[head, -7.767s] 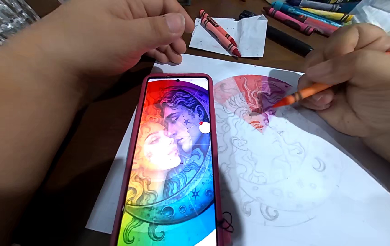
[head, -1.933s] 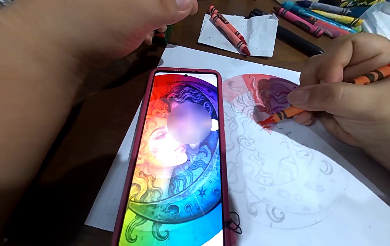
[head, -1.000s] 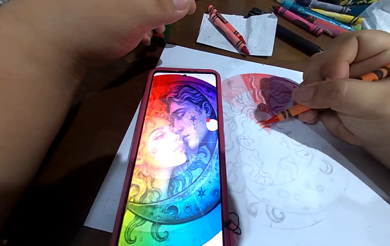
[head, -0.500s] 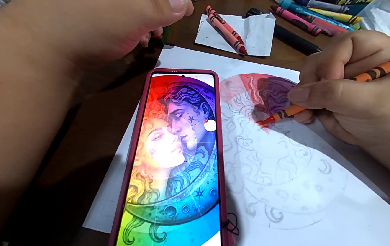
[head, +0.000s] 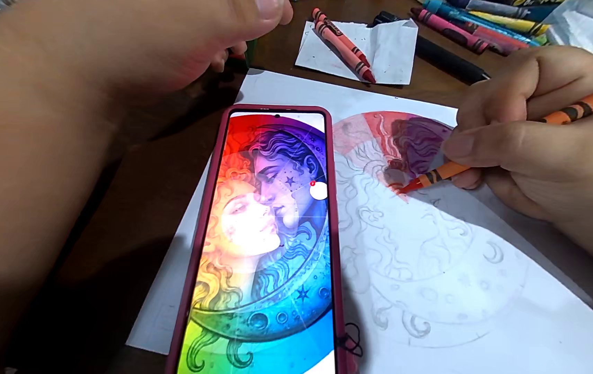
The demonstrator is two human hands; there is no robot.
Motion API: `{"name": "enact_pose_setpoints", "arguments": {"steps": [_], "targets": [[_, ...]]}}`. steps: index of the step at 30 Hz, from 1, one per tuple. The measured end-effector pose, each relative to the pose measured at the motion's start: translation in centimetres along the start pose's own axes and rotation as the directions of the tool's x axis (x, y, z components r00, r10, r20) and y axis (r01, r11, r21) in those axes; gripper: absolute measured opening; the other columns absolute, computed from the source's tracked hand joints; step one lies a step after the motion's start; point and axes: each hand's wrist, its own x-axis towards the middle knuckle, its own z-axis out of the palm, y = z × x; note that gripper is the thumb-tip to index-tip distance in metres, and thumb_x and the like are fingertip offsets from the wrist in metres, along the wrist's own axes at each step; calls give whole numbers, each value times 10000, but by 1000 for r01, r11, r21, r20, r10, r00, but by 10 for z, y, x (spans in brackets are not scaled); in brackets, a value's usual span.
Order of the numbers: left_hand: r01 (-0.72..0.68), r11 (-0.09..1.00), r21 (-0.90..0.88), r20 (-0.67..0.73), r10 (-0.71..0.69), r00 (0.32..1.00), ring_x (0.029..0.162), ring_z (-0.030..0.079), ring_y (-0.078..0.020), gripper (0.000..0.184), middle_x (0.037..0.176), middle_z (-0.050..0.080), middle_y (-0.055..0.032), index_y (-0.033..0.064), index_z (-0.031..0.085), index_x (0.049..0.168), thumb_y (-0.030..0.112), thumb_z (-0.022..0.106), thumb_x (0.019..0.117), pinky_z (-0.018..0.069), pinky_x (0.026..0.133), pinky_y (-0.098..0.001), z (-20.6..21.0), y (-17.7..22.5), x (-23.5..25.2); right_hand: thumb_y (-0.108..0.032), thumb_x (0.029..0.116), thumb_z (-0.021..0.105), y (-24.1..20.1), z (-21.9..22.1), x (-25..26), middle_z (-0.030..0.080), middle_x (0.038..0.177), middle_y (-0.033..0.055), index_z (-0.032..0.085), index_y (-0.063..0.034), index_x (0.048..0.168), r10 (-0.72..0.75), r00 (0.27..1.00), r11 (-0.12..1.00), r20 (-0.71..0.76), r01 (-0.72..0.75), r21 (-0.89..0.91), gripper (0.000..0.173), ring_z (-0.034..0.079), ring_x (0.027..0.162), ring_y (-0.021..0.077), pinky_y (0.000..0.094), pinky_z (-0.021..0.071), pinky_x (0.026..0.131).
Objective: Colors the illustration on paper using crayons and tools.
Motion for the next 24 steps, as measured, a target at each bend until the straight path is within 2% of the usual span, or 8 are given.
{"name": "enact_pose_setpoints", "arguments": {"steps": [3, 6, 9, 12, 15, 18, 20, 24], "targets": [[-5, 1000, -16, 8, 5, 1000, 659, 553, 91, 194, 814, 623, 199, 214, 701, 1053, 356, 624, 946, 449, 573, -86, -1, 0, 1, 22, 853, 666, 0, 2, 2, 629, 669, -117, 535, -219, 787, -5, 997, 998, -72, 9, 56, 283, 616, 539, -8, 152, 561, 482], [-35, 999, -17, -23, 34, 999, 681, 557, 89, 194, 836, 628, 208, 226, 702, 1045, 379, 620, 959, 457, 596, -92, -5, -3, 1, 14, 975, 542, -1, -2, 7, 673, 693, -73, 508, -193, 821, 34, 964, 976, -263, 25, 217, 261, 657, 596, 22, 165, 579, 565], [2, 1000, -6, -94, -3, 996, 697, 555, 103, 164, 867, 638, 221, 244, 704, 1053, 338, 578, 1004, 458, 611, -84, -13, -2, 1, -98, 1060, 471, -5, -12, 14, 632, 725, -29, 485, -161, 933, 212, 865, 929, -455, -34, 368, 142, 636, 608, 50, 185, 576, 611], [-32, 999, 17, -120, 34, 992, 687, 545, 110, 184, 855, 622, 231, 268, 685, 1084, 329, 517, 1040, 454, 611, -81, -25, -11, 1, -198, 1097, 432, -13, -19, 18, 610, 728, -47, 484, -174, 1011, 367, 770, 887, -522, -122, 445, 103, 591, 562, 18, 144, 524, 538], [-270, 962, -30, -29, 269, 963, 842, 642, -5, 238, 1044, 692, 79, 154, 681, 1218, 273, 546, 1061, 541, 722, -193, -49, -49, 9, -184, 1108, 402, -14, -22, 19, 624, 740, -41, 503, -156, 985, 380, 773, 876, -508, -124, 466, 162, 605, 587, 25, 149, 535, 564], [-116, 987, 108, -191, 135, 972, 817, 601, 91, 109, 944, 633, 212, 231, 643, 1077, 297, 626, 992, 515, 745, -126, -29, -16, -3, -103, 1074, 424, -12, -23, 14, 655, 836, -24, 501, -149, 1008, 350, 851, 873, -392, -145, 465, 111, 651, 703, 53, 191, 572, 692], [-73, 990, 118, -216, 97, 972, 823, 608, 92, 143, 939, 627, 217, 225, 620, 1074, 254, 682, 949, 528, 761, -126, -25, -8, -7, -54, 1043, 468, -10, -22, 11, 669, 878, -12, 503, -150, 982, 319, 900, 867, -296, -152, 474, 119, 660, 758, 65, 214, 570, 744], [1, 992, 125, -242, 29, 970, 817, 608, 85, 218, 930, 609, 207, 219, 581, 1088, 196, 706, 912, 534, 757, -127, -23, -4, -9, 37, 956, 509, -11, -19, 9, 667, 892, -10, 528, -153, 881, 286, 936, 879, -204, -171, 445, 204, 652, 771, 49, 187, 571, 726]]}}
